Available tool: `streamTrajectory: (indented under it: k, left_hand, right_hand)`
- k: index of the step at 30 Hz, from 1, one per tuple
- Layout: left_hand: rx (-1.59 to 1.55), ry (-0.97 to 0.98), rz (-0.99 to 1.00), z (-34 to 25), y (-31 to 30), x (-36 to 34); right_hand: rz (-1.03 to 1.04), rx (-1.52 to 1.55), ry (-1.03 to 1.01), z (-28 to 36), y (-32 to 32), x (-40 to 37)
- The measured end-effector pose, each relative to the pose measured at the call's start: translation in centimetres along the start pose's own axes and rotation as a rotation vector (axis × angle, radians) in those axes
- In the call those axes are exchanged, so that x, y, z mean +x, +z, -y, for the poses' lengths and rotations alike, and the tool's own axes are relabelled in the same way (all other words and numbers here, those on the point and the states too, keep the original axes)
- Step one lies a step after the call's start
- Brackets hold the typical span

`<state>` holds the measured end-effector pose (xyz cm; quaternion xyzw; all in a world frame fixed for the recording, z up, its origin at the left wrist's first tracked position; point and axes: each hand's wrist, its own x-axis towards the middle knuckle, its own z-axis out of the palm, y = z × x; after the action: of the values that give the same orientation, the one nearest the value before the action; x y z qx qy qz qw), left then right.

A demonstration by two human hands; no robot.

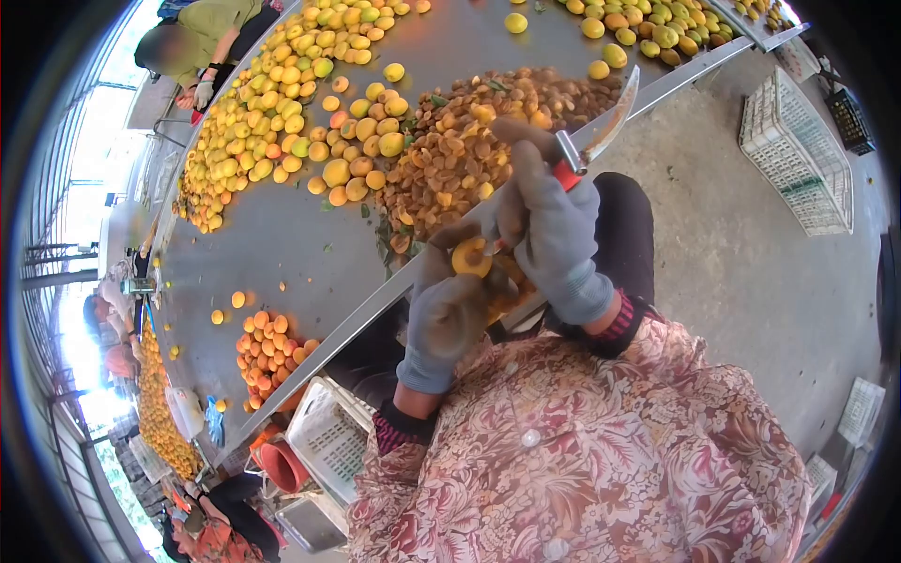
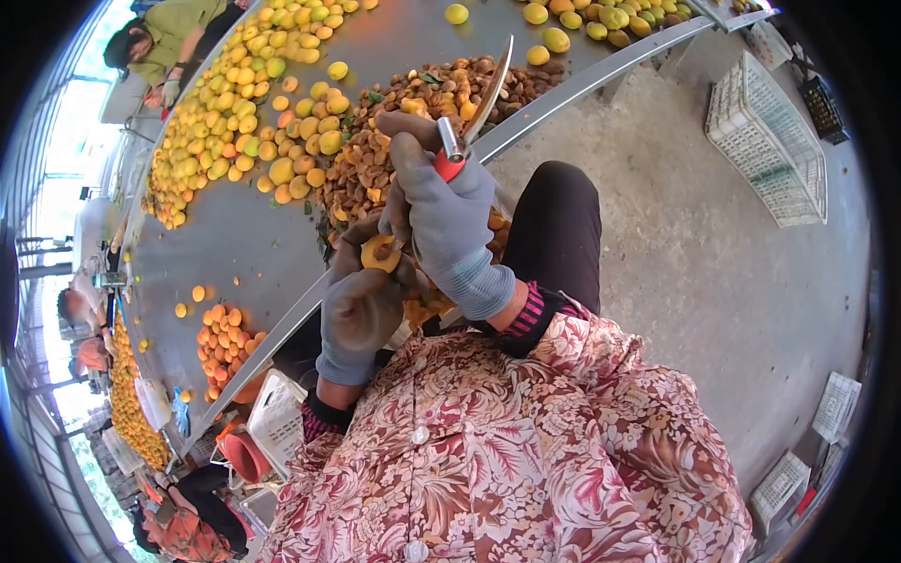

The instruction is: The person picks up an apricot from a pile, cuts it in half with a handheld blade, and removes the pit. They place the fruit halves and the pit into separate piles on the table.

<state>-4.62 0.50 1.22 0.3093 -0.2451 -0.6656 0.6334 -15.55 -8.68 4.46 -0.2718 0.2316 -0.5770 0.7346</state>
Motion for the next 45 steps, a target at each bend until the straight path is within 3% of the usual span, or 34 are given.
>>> streamTrajectory:
  k: [3, 5, 6, 7, 8, 9, 11, 14, 15, 17, 18, 19, 22, 24, 25, 28, 29, 31, 32, 34, 35, 36, 37, 38, 41, 45]
  left_hand:
    - [-0.155, -0.032, -0.01, 0.4, 0.5, 0.1]
    - [0.73, 0.171, -0.148, 1.3, 0.7, -0.3]
    - [0.331, 0.125, -0.225, 1.4, 0.5, -0.9]
    - [-0.078, 0.061, -0.254, 1.5, 0.7, -1.0]
    - [-0.103, 0.06, -0.276, 1.6, 1.1, -0.7]
    - [-0.123, 0.052, -0.299, 1.6, 1.3, -0.6]
    - [-0.169, -0.075, -0.423, 0.5, 1.9, -0.3]
    - [-0.31, -0.173, -0.19, 0.6, -0.5, 0.4]
    - [-0.307, -0.176, -0.17, 0.6, -0.4, 0.9]
    - [-0.218, -0.166, -0.222, 0.2, 0.4, 1.7]
    - [-0.091, -0.155, -0.427, 0.1, 1.7, 1.9]
    - [-0.09, -0.142, -0.424, -0.1, 1.7, 2.2]
    - [0.067, -0.089, -0.362, -0.1, 1.6, 2.4]
    - [0.591, 0.064, -0.355, 0.4, 1.6, 2.6]
    - [0.597, 0.061, -0.389, 0.1, 1.3, 2.0]
    - [-0.086, -0.101, -0.533, -1.6, 3.5, 2.7]
    - [-0.098, -0.08, -0.487, -1.4, 2.7, 2.8]
    - [-0.446, -0.172, -0.154, -1.1, 1.0, 3.2]
    - [-0.371, -0.121, -0.15, -1.5, 2.3, 3.2]
    - [-0.427, -0.04, 0.097, -0.8, -0.2, 3.2]
    - [-0.407, -0.012, -0.275, -1.9, 3.6, 2.2]
    - [-0.406, 0.068, -0.233, -1.5, 2.9, 1.7]
    - [-0.417, 0.079, -0.076, -1.8, 2.7, 2.0]
    - [-0.422, 0.097, 0.12, -2.2, 2.4, 2.4]
    - [-0.18, 0.123, 0.071, -2.5, 2.5, 2.2]
    - [-0.019, 0.111, -0.026, -2.8, 3.0, 1.7]
  right_hand:
    - [-0.035, -0.06, -0.005, -0.1, 0.5, -0.2]
    - [-0.079, -0.064, 0.047, -0.3, 0.7, -0.3]
    - [-0.103, -0.052, 0.07, -0.4, 0.7, -0.1]
    - [-0.19, -0.004, 0.222, -1.1, 0.6, -0.1]
    - [-0.298, -0.274, 0.149, -1.0, 1.2, 0.2]
    - [-0.137, -0.132, 0.092, -1.4, 0.6, 0.1]
    - [-0.027, -0.037, 0.272, 0.5, 0.7, 0.3]
    - [0.29, -0.185, 0.179, 0.4, 0.3, 1.2]
    - [0.289, -0.191, 0.16, -0.3, 0.2, 1.4]
    - [0.251, -0.241, -0.067, -1.1, 0.7, 2.1]
    - [0.198, -0.166, 0.058, -0.8, 0.9, 1.8]
    - [0.211, -0.165, 0.054, -0.4, 1.1, 2.0]
    - [-0.022, 0.006, 0.26, -0.5, 1.3, 2.7]
    - [0.024, -0.01, 0.229, 0.1, 1.6, 2.8]
    - [0.064, -0.021, 0.209, 0.1, 1.8, 2.4]
    - [0.045, 0.067, 0.161, 0.2, 1.5, 2.6]
    - [0.019, 0.153, 0.119, 0.4, 1.2, 2.8]
    - [-0.019, 0.095, 0.22, 0.2, 1.9, 2.3]
    - [-0.073, 0.161, 0.145, -0.1, 1.6, 3.1]
    - [-0.249, 0.26, 0.079, 1.6, 2.7, 3.2]
    - [-0.362, 0.277, 0.1, 3.8, 3.5, 3.5]
    - [-0.262, 0.255, 0.131, 2.0, 1.9, 3.8]
    - [0.115, 0.021, -0.101, 4.2, 1.9, 2.7]
    - [0.123, 0.168, -0.13, 3.9, 2.3, 2.8]
    - [0.127, -0.033, -0.224, 3.2, 2.6, 2.0]
    - [0.204, -0.143, -0.164, 3.2, 3.0, 1.5]
